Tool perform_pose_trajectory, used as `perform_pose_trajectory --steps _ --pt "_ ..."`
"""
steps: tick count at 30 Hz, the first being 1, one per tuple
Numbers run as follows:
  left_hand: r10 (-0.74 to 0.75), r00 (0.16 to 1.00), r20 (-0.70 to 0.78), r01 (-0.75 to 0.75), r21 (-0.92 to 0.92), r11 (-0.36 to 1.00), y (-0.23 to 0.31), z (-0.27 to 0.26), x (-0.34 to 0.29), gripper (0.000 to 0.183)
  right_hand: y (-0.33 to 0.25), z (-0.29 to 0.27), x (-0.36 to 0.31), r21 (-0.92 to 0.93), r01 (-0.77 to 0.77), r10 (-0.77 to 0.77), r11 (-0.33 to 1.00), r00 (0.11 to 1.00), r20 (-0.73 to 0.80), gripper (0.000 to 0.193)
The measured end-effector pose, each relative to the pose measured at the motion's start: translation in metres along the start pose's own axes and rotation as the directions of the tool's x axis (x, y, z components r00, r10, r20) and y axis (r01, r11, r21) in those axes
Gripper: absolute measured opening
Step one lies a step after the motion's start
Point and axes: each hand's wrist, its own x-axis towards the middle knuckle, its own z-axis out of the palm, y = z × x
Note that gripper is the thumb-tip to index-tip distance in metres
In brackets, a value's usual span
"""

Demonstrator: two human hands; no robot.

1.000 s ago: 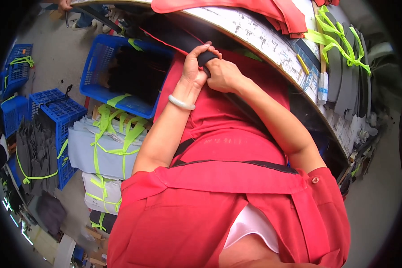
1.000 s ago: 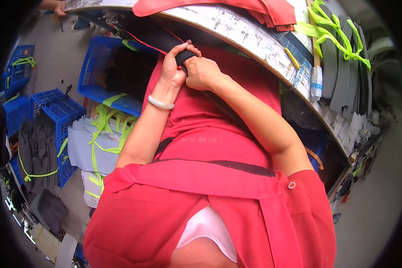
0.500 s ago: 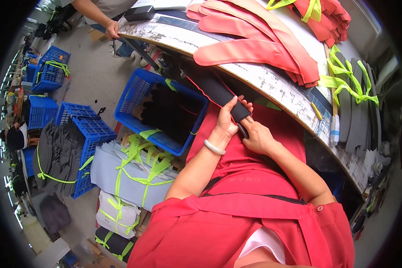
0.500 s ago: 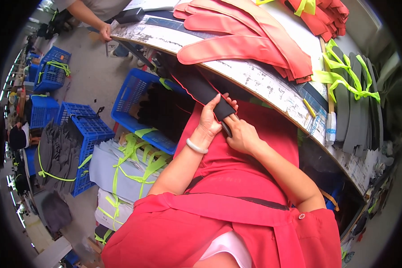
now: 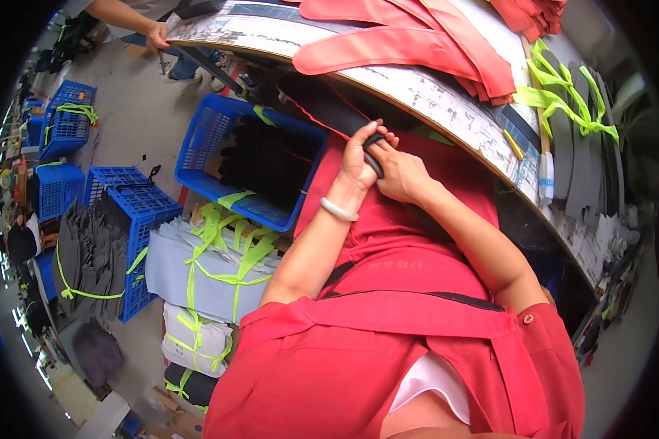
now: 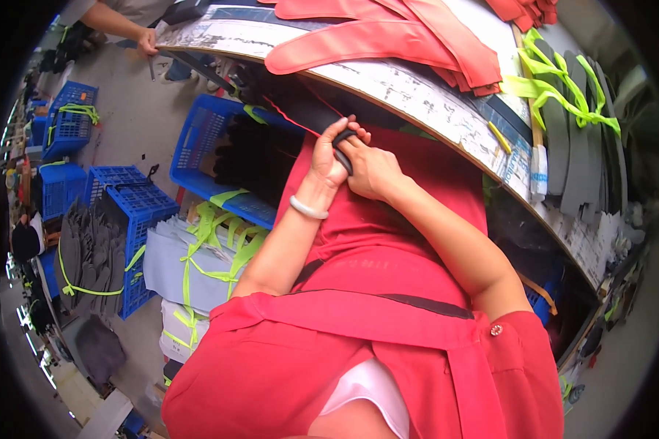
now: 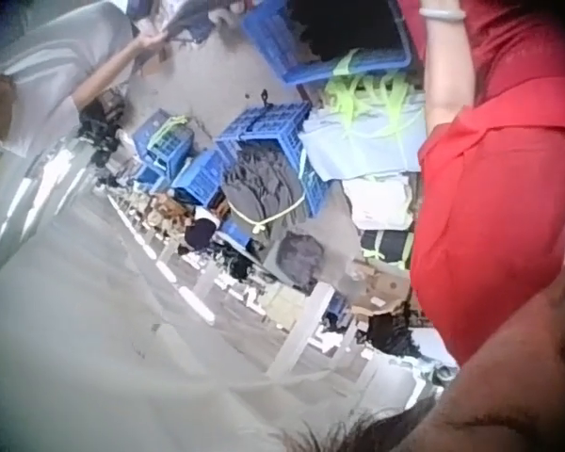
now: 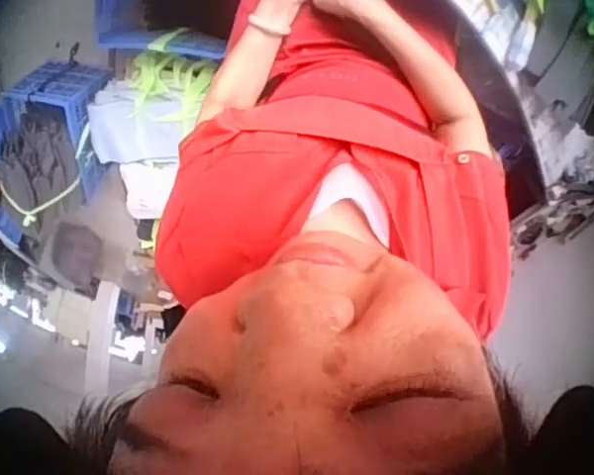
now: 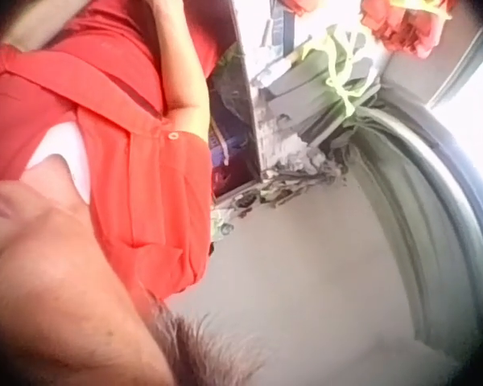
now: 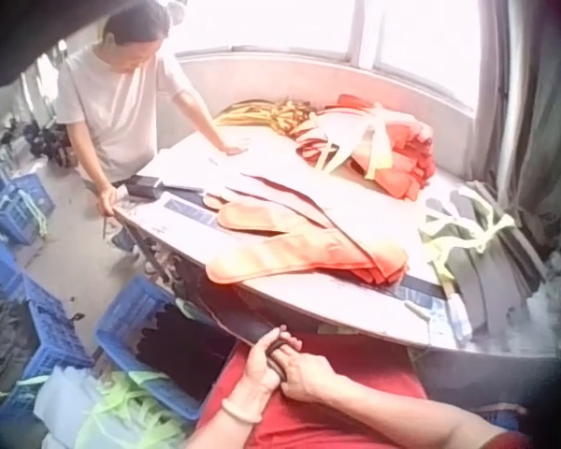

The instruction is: Assembling components of protective gloves by hand in a manufacturing environment.

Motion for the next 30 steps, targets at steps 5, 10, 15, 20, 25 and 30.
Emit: perform_pose_trajectory --steps 5,10,15,20,25,30 --pt "-0.012 0.999 -0.035 0.011 -0.029 1.000 0.006 0.011 -0.013 0.022 0.003 0.000 -0.027 -0.015 0.039 -0.040 0.999 0.998 -0.048 0.050" --pt "0.012 1.000 -0.028 -0.011 0.026 1.000 0.003 0.004 0.000 0.012 0.003 0.007 0.009 -0.140 -0.028 0.040 0.990 0.996 0.084 0.041" --pt "-0.031 0.999 0.010 0.032 -0.049 0.998 0.005 -0.002 -0.009 0.017 -0.008 -0.001 -0.028 -0.008 0.042 -0.042 0.999 0.999 -0.019 0.052" --pt "-0.005 0.998 0.064 0.006 -0.014 1.000 0.006 0.001 0.003 0.019 -0.002 -0.004 0.001 -0.008 -0.005 0.005 1.000 1.000 0.007 0.056" --pt "0.002 0.999 -0.041 -0.003 -0.015 1.000 0.005 0.009 -0.010 0.024 0.001 -0.004 -0.032 0.043 0.030 -0.029 0.999 0.999 -0.018 0.055" --pt "0.022 1.000 0.022 -0.022 -0.001 1.000 0.006 0.005 0.000 0.020 -0.002 0.006 0.008 -0.123 -0.010 0.013 0.992 1.000 0.017 0.044"
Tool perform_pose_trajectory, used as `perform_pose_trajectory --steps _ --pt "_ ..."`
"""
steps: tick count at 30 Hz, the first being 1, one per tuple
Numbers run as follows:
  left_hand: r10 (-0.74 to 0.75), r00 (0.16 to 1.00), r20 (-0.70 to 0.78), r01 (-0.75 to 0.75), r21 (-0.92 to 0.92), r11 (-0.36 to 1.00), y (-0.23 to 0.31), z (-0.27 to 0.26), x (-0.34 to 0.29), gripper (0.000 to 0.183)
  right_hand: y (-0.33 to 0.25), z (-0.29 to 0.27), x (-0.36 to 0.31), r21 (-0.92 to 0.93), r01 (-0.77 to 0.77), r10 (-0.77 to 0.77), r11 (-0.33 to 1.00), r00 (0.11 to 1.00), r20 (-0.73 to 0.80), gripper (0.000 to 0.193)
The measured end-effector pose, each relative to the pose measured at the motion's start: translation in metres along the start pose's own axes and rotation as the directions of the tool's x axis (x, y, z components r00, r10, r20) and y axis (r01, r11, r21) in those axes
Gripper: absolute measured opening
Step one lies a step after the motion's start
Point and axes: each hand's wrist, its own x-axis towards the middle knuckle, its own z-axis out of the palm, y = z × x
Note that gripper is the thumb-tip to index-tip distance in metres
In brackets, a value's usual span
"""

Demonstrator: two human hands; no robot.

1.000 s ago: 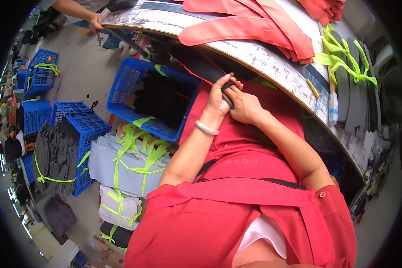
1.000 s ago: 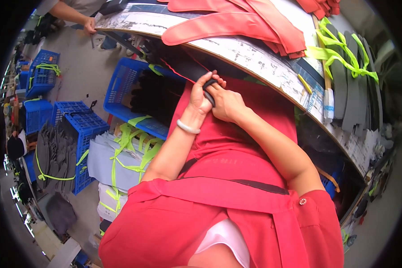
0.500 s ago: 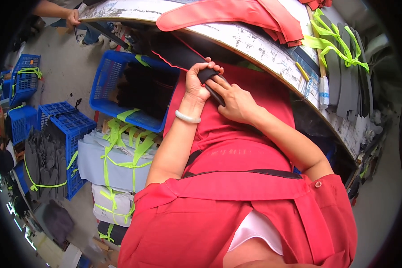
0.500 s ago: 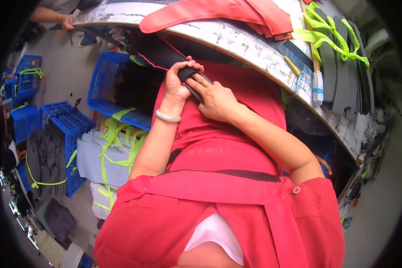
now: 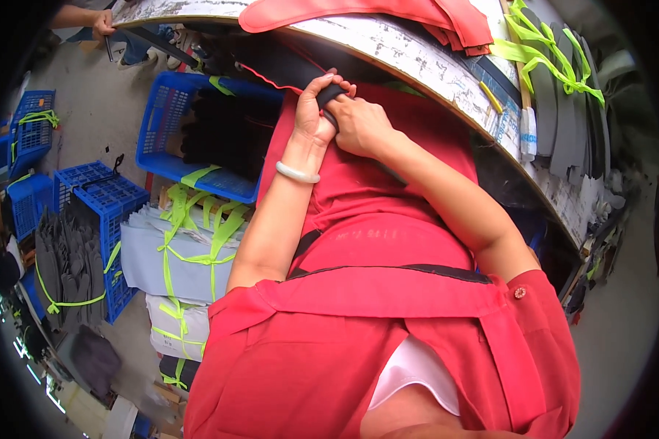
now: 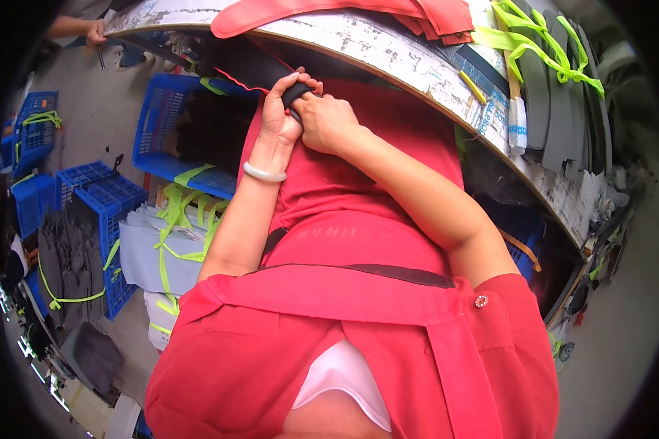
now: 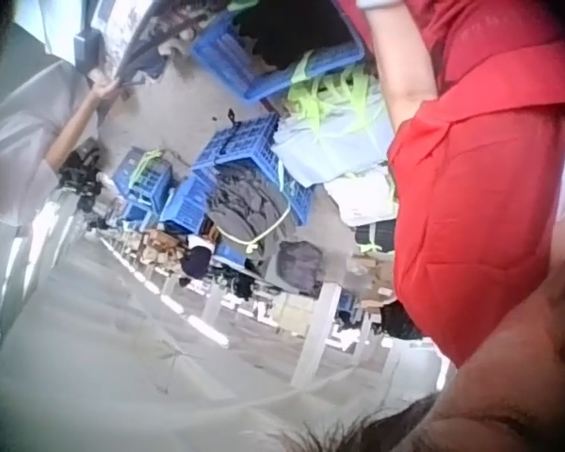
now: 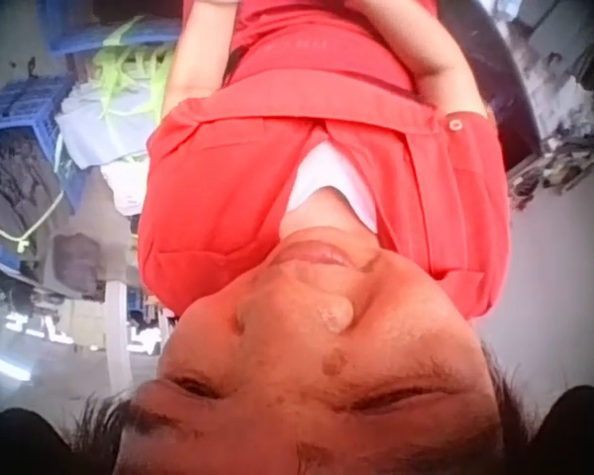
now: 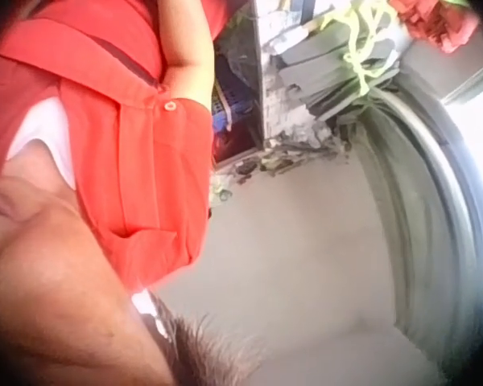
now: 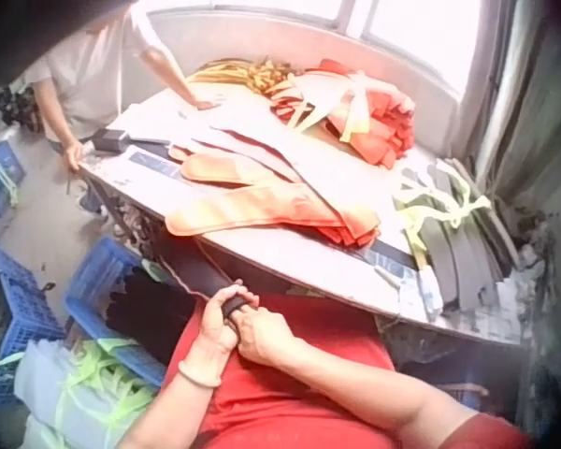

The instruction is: Assembling components of protective gloves by hand in a manufacturing environment.

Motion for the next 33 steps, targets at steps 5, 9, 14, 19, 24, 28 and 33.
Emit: perform_pose_trajectory --steps 5,9,14,19,24,28,33 --pt "-0.037 0.997 -0.064 0.040 0.055 0.998 0.002 -0.001 -0.007 0.021 -0.001 -0.011 -0.029 0.070 0.019 -0.020 0.997 1.000 0.015 0.053" --pt "0.000 1.000 -0.001 0.000 0.002 1.000 -0.004 0.000 -0.001 0.020 0.008 -0.006 -0.025 0.055 0.074 -0.070 0.996 0.995 -0.077 0.055" --pt "-0.027 0.996 -0.084 0.031 0.047 0.998 -0.008 0.007 -0.009 0.019 0.014 -0.003 -0.021 0.101 0.056 -0.055 0.993 0.998 -0.015 0.055" --pt "0.057 0.998 -0.030 -0.054 0.087 0.995 -0.005 0.004 -0.004 0.016 0.011 -0.003 -0.027 0.050 0.075 -0.071 0.996 0.995 -0.073 0.049" --pt "-0.038 0.997 -0.066 0.041 0.045 0.998 -0.004 -0.002 -0.004 0.013 0.006 -0.002 -0.012 0.005 0.038 -0.038 0.999 0.999 0.008 0.049" --pt "-0.045 0.999 0.013 0.045 0.003 0.999 -0.007 -0.001 -0.008 0.018 0.007 -0.006 -0.039 0.038 0.060 -0.056 0.998 0.995 -0.079 0.052" --pt "-0.070 0.997 -0.045 0.073 0.055 0.996 -0.007 0.006 -0.010 0.027 0.004 -0.014 -0.010 0.071 0.023 -0.023 0.997 1.000 -0.007 0.052"
